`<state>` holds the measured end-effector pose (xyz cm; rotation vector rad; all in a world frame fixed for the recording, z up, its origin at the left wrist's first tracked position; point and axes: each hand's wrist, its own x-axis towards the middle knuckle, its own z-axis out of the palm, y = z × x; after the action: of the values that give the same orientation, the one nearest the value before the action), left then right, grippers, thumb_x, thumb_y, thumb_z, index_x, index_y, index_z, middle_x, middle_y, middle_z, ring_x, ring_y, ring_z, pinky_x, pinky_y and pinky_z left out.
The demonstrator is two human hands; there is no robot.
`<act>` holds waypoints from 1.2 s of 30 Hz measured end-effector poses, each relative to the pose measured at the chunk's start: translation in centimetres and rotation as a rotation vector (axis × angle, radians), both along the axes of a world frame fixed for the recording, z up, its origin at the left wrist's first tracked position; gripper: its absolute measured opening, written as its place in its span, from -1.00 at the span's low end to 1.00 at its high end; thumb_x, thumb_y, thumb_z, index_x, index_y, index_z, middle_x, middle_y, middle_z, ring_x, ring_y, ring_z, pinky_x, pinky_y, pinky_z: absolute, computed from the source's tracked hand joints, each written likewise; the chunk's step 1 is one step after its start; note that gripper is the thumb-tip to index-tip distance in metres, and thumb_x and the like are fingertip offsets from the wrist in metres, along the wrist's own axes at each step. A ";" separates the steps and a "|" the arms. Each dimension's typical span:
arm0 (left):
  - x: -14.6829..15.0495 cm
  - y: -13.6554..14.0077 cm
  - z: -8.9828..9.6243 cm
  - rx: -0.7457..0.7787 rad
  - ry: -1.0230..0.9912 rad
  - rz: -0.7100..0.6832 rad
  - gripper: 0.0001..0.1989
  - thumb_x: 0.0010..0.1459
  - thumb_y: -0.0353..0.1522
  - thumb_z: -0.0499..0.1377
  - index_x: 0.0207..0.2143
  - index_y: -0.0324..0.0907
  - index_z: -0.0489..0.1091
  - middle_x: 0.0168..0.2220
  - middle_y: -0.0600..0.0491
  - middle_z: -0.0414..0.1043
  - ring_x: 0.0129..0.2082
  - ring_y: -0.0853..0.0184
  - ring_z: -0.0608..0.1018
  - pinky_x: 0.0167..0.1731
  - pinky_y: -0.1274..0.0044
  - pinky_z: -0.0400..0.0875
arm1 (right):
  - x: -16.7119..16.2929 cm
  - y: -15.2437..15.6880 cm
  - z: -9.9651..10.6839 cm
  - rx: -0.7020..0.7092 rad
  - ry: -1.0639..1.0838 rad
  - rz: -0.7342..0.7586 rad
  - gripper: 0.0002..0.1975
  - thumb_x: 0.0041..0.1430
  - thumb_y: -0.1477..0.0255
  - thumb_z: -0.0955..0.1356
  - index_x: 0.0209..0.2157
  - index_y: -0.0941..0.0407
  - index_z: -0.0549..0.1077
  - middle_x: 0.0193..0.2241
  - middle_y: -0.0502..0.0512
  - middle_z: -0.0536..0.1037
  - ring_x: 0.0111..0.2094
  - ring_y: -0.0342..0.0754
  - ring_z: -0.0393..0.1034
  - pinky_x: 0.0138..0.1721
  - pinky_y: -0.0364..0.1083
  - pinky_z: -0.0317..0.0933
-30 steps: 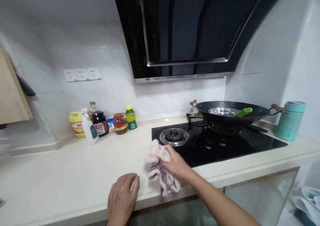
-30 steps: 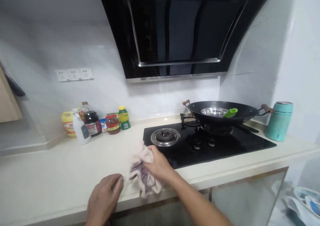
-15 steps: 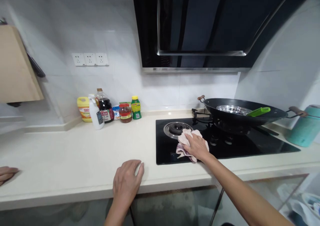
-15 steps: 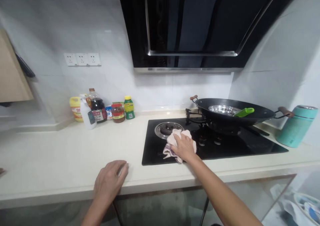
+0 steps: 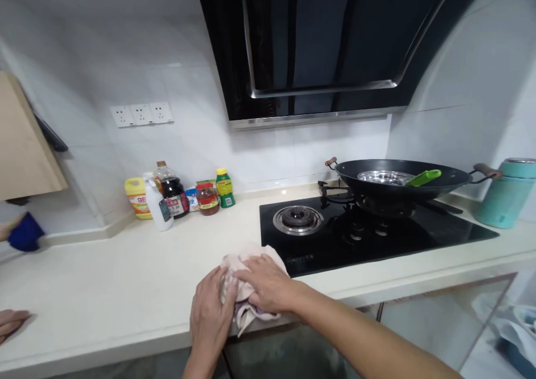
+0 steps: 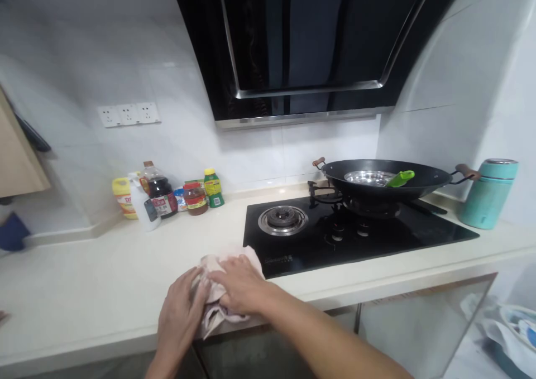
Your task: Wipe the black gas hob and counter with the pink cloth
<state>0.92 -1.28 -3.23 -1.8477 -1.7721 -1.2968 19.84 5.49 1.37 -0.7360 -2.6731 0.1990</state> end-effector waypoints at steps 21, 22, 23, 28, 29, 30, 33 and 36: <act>0.4 -0.7 0.7 -0.251 0.082 0.040 -0.57 0.37 -0.06 -0.02 -0.06 -0.07 0.53 -0.01 0.02 0.59 0.05 0.13 0.54 0.03 0.29 0.36 | 34.0 -0.1 -8.3 0.372 0.095 -0.870 -0.49 0.18 0.24 0.31 0.17 0.01 0.40 0.05 0.23 0.49 0.00 0.26 0.36 -0.08 0.14 0.25; 0.4 -0.7 0.7 -0.251 0.088 0.037 -0.57 0.37 -0.06 -0.03 -0.06 -0.07 0.53 -0.02 0.02 0.59 0.04 0.13 0.54 0.02 0.30 0.36 | 35.5 0.2 -8.4 0.387 0.061 -0.973 -0.48 0.19 0.19 0.31 0.17 0.01 0.40 0.04 0.24 0.49 -0.03 0.29 0.37 -0.11 0.15 0.26; 0.4 -0.7 0.8 -0.252 0.095 0.035 -0.57 0.37 -0.06 -0.03 -0.06 -0.07 0.53 -0.02 0.03 0.60 0.03 0.13 0.55 0.02 0.30 0.37 | 36.6 0.4 -8.5 0.399 0.026 -1.071 -0.47 0.19 0.15 0.30 0.16 0.02 0.41 0.02 0.26 0.49 -0.06 0.31 0.38 -0.14 0.17 0.26; 1.0 -0.6 1.1 -0.237 0.154 0.061 -0.56 0.38 -0.06 -0.03 -0.09 -0.10 0.54 -0.04 0.01 0.60 0.02 0.11 0.55 0.00 0.29 0.37 | 34.0 -0.7 -7.0 0.403 -0.084 -1.144 -0.51 0.21 0.17 0.31 0.12 0.05 0.46 -0.05 0.31 0.48 -0.11 0.29 0.36 -0.15 0.17 0.22; 1.2 -0.6 1.2 -0.234 0.161 0.068 -0.56 0.38 -0.06 -0.03 -0.09 -0.10 0.54 -0.04 0.01 0.61 0.02 0.10 0.54 0.00 0.28 0.37 | 31.8 -1.3 -6.4 0.383 -0.082 -1.084 -0.53 0.19 0.22 0.33 0.11 0.05 0.47 -0.06 0.30 0.47 -0.11 0.27 0.34 -0.16 0.14 0.20; 1.2 -0.5 1.2 -0.234 0.165 0.072 -0.55 0.38 -0.05 -0.03 -0.09 -0.10 0.54 -0.04 0.01 0.61 0.03 0.10 0.54 0.00 0.28 0.37 | 29.1 -1.9 -5.9 0.365 -0.067 -1.001 -0.54 0.16 0.27 0.35 0.09 0.05 0.48 -0.05 0.30 0.46 -0.10 0.25 0.32 -0.15 0.13 0.19; 1.1 -0.3 1.3 -0.247 0.170 0.071 -0.54 0.37 -0.03 -0.04 -0.09 -0.07 0.54 -0.03 0.02 0.61 0.04 0.10 0.54 0.02 0.28 0.38 | 20.1 -3.9 -4.6 0.290 0.042 -0.736 -0.51 0.14 0.24 0.41 0.11 -0.01 0.46 -0.02 0.25 0.44 -0.07 0.22 0.25 -0.06 0.15 0.11; 0.6 0.1 1.1 -0.270 0.174 0.060 -0.53 0.34 -0.01 -0.03 -0.12 -0.05 0.55 -0.04 0.03 0.62 0.04 0.10 0.55 0.04 0.28 0.39 | 11.9 -5.4 -3.5 0.148 0.138 -0.457 -0.46 0.13 0.12 0.45 0.14 -0.11 0.41 0.01 0.18 0.40 -0.04 0.18 0.20 -0.02 0.14 0.07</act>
<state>1.50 -1.22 -2.08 -1.9593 -1.9673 -0.8801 31.78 0.06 -2.12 -1.2056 -2.2874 -0.0642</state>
